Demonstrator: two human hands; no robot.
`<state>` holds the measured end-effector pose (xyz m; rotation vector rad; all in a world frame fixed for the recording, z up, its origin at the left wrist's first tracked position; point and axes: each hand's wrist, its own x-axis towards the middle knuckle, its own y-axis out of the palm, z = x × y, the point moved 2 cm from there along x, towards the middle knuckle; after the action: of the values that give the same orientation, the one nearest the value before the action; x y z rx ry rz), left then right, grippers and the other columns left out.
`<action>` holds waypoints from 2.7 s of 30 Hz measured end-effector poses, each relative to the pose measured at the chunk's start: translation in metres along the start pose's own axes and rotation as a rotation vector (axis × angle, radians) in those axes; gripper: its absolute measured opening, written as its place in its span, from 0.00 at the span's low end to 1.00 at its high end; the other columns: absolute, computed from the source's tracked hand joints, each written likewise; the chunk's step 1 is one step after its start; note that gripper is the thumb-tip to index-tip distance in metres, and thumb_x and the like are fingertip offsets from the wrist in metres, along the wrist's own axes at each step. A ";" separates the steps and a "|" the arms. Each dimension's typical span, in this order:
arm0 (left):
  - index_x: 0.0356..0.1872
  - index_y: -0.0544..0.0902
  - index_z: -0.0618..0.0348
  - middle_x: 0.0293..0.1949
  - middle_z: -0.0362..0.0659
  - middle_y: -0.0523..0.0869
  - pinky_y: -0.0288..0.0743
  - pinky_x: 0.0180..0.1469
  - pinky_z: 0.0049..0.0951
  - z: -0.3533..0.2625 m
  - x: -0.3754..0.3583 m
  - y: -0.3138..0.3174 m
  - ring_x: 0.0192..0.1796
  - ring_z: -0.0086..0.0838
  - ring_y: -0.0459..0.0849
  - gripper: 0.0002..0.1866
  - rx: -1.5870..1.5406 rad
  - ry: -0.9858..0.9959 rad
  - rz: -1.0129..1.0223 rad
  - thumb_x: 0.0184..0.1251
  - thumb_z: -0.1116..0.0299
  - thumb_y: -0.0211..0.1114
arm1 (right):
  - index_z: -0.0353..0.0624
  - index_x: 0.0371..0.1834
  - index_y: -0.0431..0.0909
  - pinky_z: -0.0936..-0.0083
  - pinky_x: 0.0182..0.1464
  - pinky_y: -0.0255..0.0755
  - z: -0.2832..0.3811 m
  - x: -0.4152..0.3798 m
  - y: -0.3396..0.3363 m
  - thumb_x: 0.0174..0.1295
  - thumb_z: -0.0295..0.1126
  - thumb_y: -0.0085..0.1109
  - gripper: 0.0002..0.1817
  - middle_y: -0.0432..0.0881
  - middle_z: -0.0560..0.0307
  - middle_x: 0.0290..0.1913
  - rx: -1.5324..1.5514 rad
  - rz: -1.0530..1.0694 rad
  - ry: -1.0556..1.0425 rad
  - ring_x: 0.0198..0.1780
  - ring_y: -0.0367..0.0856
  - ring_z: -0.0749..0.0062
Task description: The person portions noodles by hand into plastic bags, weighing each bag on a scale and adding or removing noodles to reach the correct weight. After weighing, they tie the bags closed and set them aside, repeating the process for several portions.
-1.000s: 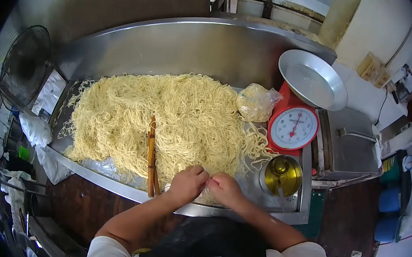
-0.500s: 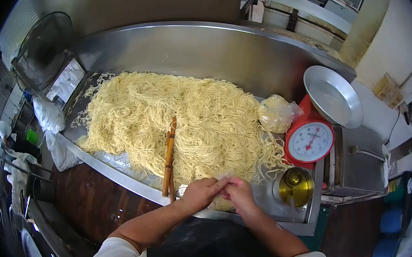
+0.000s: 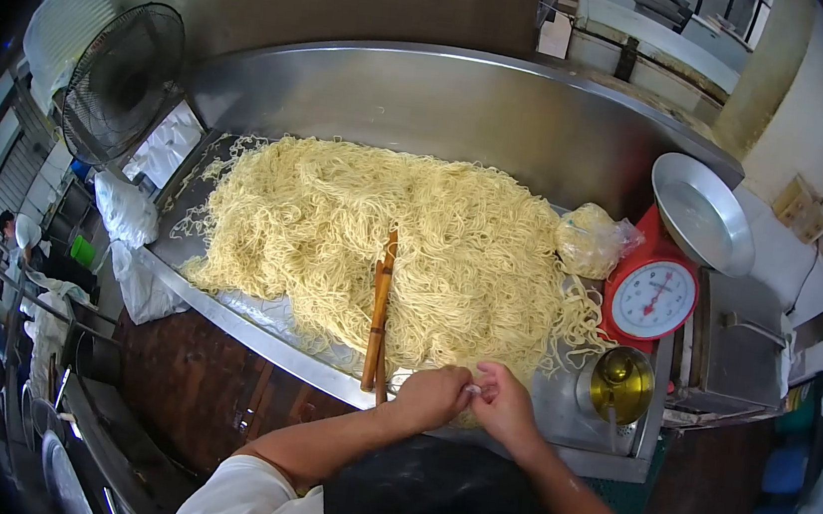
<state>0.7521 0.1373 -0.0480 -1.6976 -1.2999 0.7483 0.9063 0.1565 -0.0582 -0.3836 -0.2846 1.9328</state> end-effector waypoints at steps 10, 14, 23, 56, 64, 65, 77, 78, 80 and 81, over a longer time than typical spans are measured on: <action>0.32 0.76 0.43 0.13 0.25 0.65 0.58 0.16 0.17 0.001 -0.008 0.014 0.16 0.14 0.67 0.07 -1.738 -0.879 0.605 0.67 0.58 0.63 | 0.41 0.40 0.81 0.76 0.36 0.75 0.022 -0.018 -0.011 0.52 0.16 0.59 0.13 0.78 0.53 0.35 -0.148 -0.160 -0.303 0.34 0.80 0.67; 0.30 0.75 0.43 0.11 0.26 0.62 0.56 0.16 0.18 -0.002 -0.013 0.019 0.16 0.14 0.64 0.08 -1.761 -0.854 0.546 0.69 0.58 0.60 | 0.42 0.43 0.82 0.73 0.37 0.75 0.029 -0.017 -0.021 0.51 0.18 0.60 0.15 0.78 0.50 0.35 -0.212 -0.070 -0.377 0.35 0.80 0.61; 0.29 0.73 0.49 0.13 0.28 0.65 0.56 0.17 0.19 -0.057 -0.023 0.048 0.16 0.17 0.64 0.10 -2.082 -1.079 -0.058 0.71 0.59 0.56 | 0.40 0.47 0.81 0.73 0.38 0.76 0.007 0.007 -0.046 0.51 0.28 0.65 0.18 0.80 0.48 0.35 -0.132 0.252 -0.428 0.36 0.82 0.60; 0.32 0.77 0.59 0.17 0.33 0.71 0.59 0.15 0.19 -0.089 -0.195 -0.058 0.13 0.15 0.65 0.12 -1.536 -0.321 -0.579 0.67 0.60 0.58 | 0.37 0.36 0.78 0.73 0.42 0.70 0.177 -0.075 0.046 0.58 0.20 0.52 0.06 0.78 0.53 0.33 -0.191 0.813 -0.773 0.37 0.77 0.65; 0.29 0.77 0.53 0.22 0.33 0.73 0.61 0.20 0.19 -0.084 -0.440 -0.062 0.21 0.16 0.68 0.11 -1.292 -0.742 -1.225 0.65 0.59 0.55 | 0.37 0.39 0.80 0.79 0.38 0.74 0.200 -0.206 0.217 0.56 0.25 0.63 0.08 0.78 0.55 0.36 -0.168 1.004 -0.889 0.35 0.78 0.72; 0.27 0.76 0.53 0.21 0.32 0.72 0.59 0.20 0.19 -0.085 -0.478 -0.061 0.21 0.17 0.68 0.11 -1.270 -0.898 -1.364 0.66 0.60 0.56 | 0.37 0.39 0.80 0.80 0.38 0.74 0.195 -0.216 0.227 0.56 0.27 0.64 0.09 0.78 0.56 0.37 -0.192 1.084 -0.850 0.35 0.78 0.74; 0.30 0.74 0.50 0.23 0.36 0.77 0.63 0.21 0.22 -0.044 -0.859 -0.039 0.21 0.22 0.72 0.15 -0.705 -0.965 -2.436 0.70 0.51 0.56 | 0.37 0.40 0.81 0.77 0.38 0.76 0.186 -0.233 0.250 0.57 0.33 0.65 0.12 0.81 0.52 0.37 -0.461 1.116 -0.769 0.34 0.83 0.69; 0.38 0.75 0.50 0.31 0.38 0.79 0.66 0.27 0.24 -0.039 -0.868 -0.031 0.27 0.24 0.74 0.14 -0.806 -0.874 -2.510 0.70 0.51 0.56 | 0.38 0.40 0.81 0.76 0.38 0.76 0.184 -0.233 0.250 0.57 0.33 0.65 0.12 0.81 0.51 0.37 -0.463 1.123 -0.773 0.34 0.83 0.69; 0.54 0.73 0.48 0.45 0.40 0.81 0.69 0.37 0.27 -0.031 -0.856 -0.014 0.38 0.28 0.75 0.20 -0.964 -0.721 -2.590 0.70 0.49 0.55 | 0.40 0.41 0.81 0.75 0.39 0.77 0.177 -0.229 0.248 0.57 0.34 0.65 0.12 0.81 0.51 0.37 -0.462 1.119 -0.767 0.35 0.84 0.67; 0.61 0.70 0.47 0.50 0.40 0.80 0.69 0.41 0.29 -0.030 -0.841 -0.014 0.42 0.29 0.75 0.24 -1.023 -0.669 -2.596 0.70 0.47 0.54 | 0.42 0.41 0.81 0.73 0.40 0.76 0.174 -0.227 0.247 0.58 0.37 0.64 0.13 0.82 0.52 0.38 -0.474 1.111 -0.742 0.37 0.84 0.67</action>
<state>0.5349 -0.6756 -0.0512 0.9409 -2.8338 -1.1776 0.7090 -0.1507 0.0405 -0.0816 -1.2280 3.0601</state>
